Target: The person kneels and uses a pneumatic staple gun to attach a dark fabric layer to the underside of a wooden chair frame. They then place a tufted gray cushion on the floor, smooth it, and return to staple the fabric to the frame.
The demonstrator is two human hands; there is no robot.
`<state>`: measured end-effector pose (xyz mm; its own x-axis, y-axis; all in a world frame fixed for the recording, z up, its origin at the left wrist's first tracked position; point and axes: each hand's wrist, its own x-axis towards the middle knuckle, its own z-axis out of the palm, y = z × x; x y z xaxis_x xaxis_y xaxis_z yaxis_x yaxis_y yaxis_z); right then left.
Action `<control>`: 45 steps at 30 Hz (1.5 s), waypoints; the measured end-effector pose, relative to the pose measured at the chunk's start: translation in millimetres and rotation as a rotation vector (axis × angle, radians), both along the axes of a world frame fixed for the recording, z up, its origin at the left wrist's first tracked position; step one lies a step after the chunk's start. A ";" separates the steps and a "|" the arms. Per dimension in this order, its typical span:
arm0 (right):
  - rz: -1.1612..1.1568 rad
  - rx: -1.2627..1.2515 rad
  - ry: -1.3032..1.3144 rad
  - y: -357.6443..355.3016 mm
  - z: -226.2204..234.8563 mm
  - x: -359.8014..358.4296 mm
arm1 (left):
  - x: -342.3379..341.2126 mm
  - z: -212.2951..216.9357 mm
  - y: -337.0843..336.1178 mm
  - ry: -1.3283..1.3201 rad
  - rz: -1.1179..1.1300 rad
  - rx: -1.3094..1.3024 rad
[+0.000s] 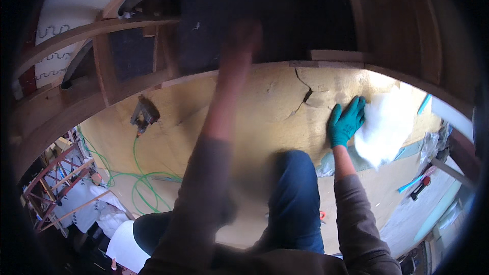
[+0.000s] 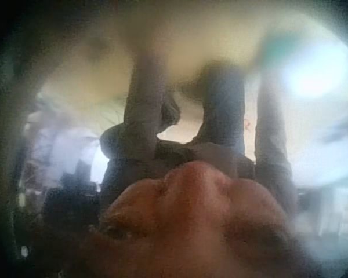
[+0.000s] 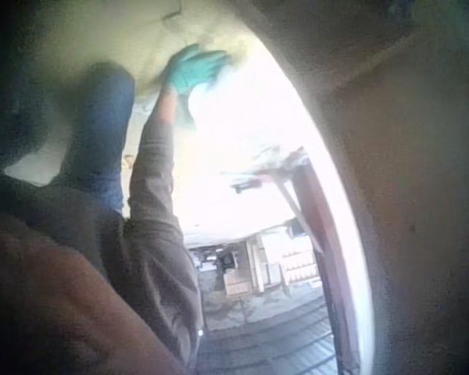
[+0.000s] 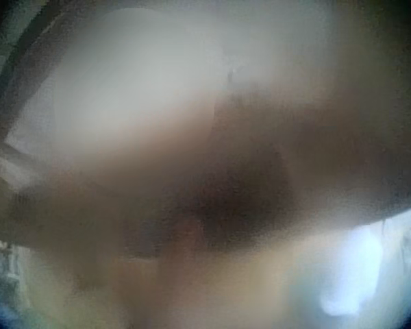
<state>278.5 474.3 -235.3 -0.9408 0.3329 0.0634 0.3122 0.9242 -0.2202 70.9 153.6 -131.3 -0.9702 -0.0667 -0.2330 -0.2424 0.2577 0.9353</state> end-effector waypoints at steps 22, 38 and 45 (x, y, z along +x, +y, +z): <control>-0.057 -0.071 -0.185 -4.4 17.7 -5.6 | -169.9 -0.5 76.2 0.317 0.492 0.987; -0.041 -0.052 -0.089 -2.4 7.4 -0.7 | -188.2 10.7 81.9 0.258 0.387 1.054; -0.054 0.003 -0.096 -3.3 6.4 -0.2 | -187.7 15.9 76.9 0.237 0.335 1.121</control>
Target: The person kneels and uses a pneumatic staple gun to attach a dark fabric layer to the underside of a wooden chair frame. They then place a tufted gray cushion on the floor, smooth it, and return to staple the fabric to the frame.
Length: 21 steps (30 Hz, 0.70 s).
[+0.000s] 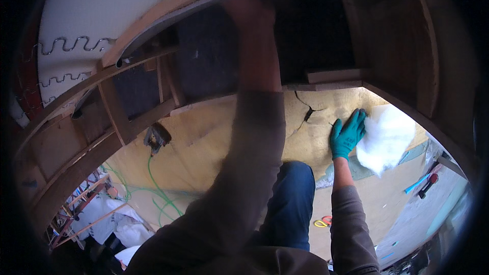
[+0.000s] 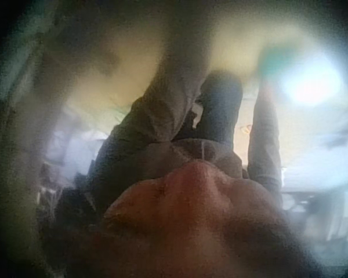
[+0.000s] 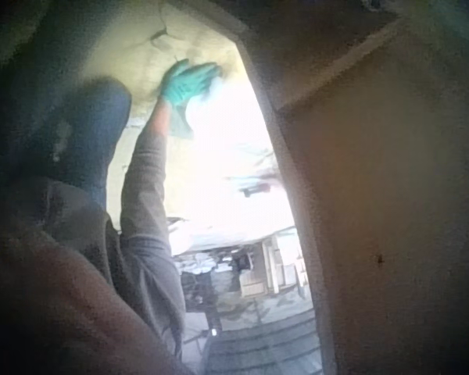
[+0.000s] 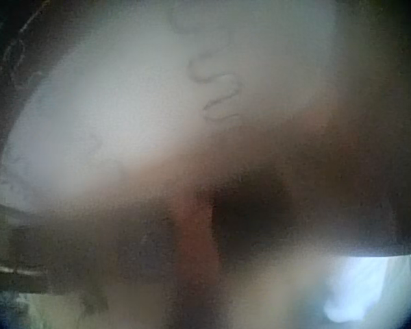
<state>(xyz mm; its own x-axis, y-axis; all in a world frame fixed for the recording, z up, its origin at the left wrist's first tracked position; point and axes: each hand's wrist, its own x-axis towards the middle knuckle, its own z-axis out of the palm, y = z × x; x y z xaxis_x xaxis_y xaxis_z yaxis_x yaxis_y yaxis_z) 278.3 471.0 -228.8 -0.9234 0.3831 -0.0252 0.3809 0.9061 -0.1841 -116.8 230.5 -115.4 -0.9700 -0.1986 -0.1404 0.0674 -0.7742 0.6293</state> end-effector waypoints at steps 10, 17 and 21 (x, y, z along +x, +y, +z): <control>-0.020 -0.015 0.007 -0.5 -0.7 1.7 | 7.8 10.9 -2.9 0.061 -0.067 0.155; -0.005 -0.002 0.007 0.1 1.0 -2.4 | 17.3 28.3 -2.3 0.113 -0.136 0.261; -0.002 -0.002 0.005 1.6 -3.3 1.8 | 26.7 24.0 7.9 0.200 -0.063 0.122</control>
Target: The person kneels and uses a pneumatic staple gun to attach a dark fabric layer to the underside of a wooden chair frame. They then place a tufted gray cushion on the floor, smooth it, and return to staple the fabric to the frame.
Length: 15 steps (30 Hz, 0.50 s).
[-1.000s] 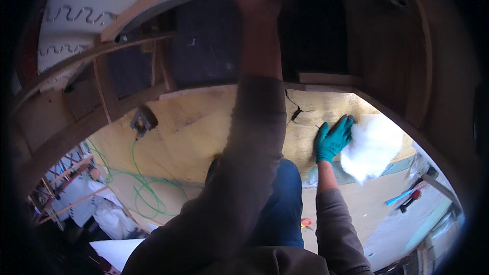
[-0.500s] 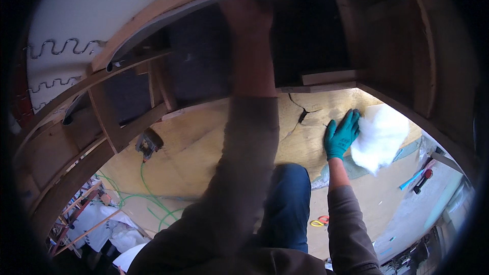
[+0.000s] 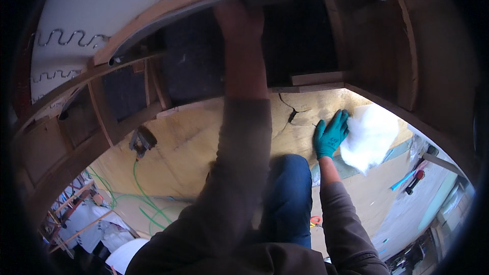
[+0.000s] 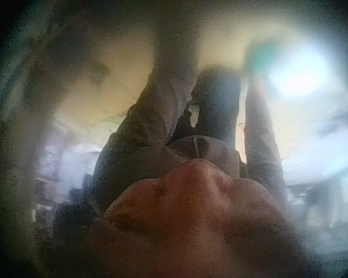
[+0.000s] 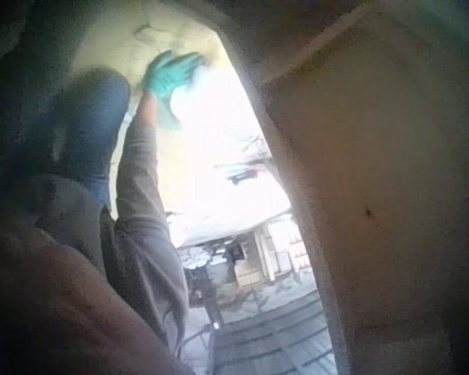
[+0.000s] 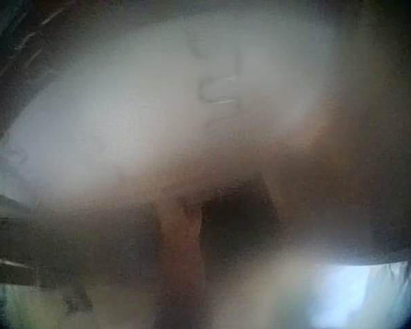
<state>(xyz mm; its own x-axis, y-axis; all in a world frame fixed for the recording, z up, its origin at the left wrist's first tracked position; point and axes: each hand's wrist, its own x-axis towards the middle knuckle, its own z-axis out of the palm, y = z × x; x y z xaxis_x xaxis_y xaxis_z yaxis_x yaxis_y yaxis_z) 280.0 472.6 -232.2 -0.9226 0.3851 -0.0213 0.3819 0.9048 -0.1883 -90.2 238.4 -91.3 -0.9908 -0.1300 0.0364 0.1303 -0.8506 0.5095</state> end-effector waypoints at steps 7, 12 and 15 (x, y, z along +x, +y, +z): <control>-0.048 -0.142 -0.043 -3.7 25.5 -11.5 | 1.1 -32.4 -20.9 0.240 0.663 -1.774; -0.101 -0.942 0.050 -25.0 122.7 -35.8 | -11.1 -46.7 -26.4 -0.009 0.439 -1.761; 0.253 -1.152 0.061 -53.9 143.4 -81.9 | -12.3 -45.9 -27.7 -0.057 0.400 -1.723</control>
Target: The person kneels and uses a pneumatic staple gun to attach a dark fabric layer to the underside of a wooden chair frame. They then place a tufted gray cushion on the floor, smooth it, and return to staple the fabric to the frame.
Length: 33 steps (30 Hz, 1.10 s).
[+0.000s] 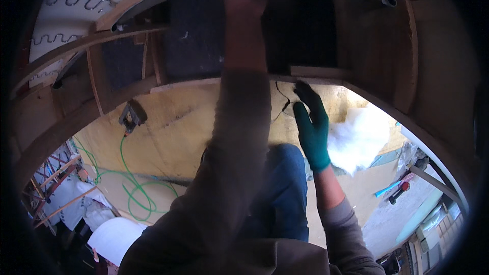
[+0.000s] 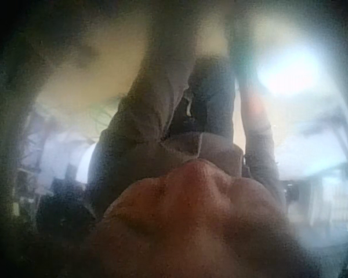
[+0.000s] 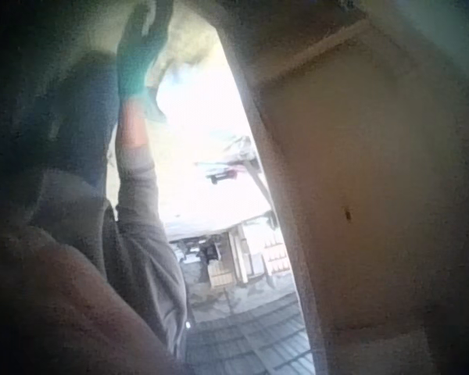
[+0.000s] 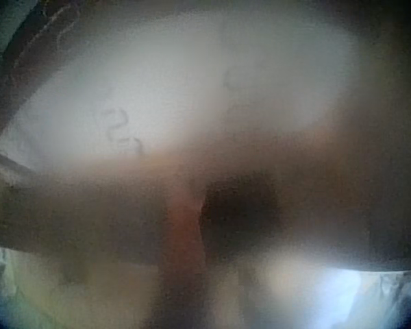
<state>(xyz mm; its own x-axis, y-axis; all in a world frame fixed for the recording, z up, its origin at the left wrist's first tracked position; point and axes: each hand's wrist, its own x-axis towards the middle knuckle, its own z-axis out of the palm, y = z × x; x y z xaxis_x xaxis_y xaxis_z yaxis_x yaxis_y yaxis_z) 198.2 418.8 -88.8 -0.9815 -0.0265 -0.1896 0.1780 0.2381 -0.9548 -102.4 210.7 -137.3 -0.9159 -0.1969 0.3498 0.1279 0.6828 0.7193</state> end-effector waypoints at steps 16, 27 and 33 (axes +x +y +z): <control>0.025 0.875 0.489 -34.6 -76.4 -278.5 | 2.5 7.7 -0.7 -0.064 -0.016 0.077; 0.075 0.881 0.535 -31.8 -65.1 -272.8 | 15.0 2.1 1.1 -0.056 0.016 0.139; 0.051 0.869 0.537 -35.8 -71.1 -300.1 | 11.1 -6.4 3.0 -0.035 0.021 0.157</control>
<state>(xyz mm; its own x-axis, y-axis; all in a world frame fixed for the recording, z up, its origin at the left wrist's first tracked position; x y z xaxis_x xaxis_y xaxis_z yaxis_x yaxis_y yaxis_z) -101.9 383.0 -159.9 -0.9439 -0.1341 0.3016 -0.2527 0.8814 -0.3991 -91.3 213.7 -143.7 -0.9221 -0.2658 0.2811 0.0877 0.5642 0.8210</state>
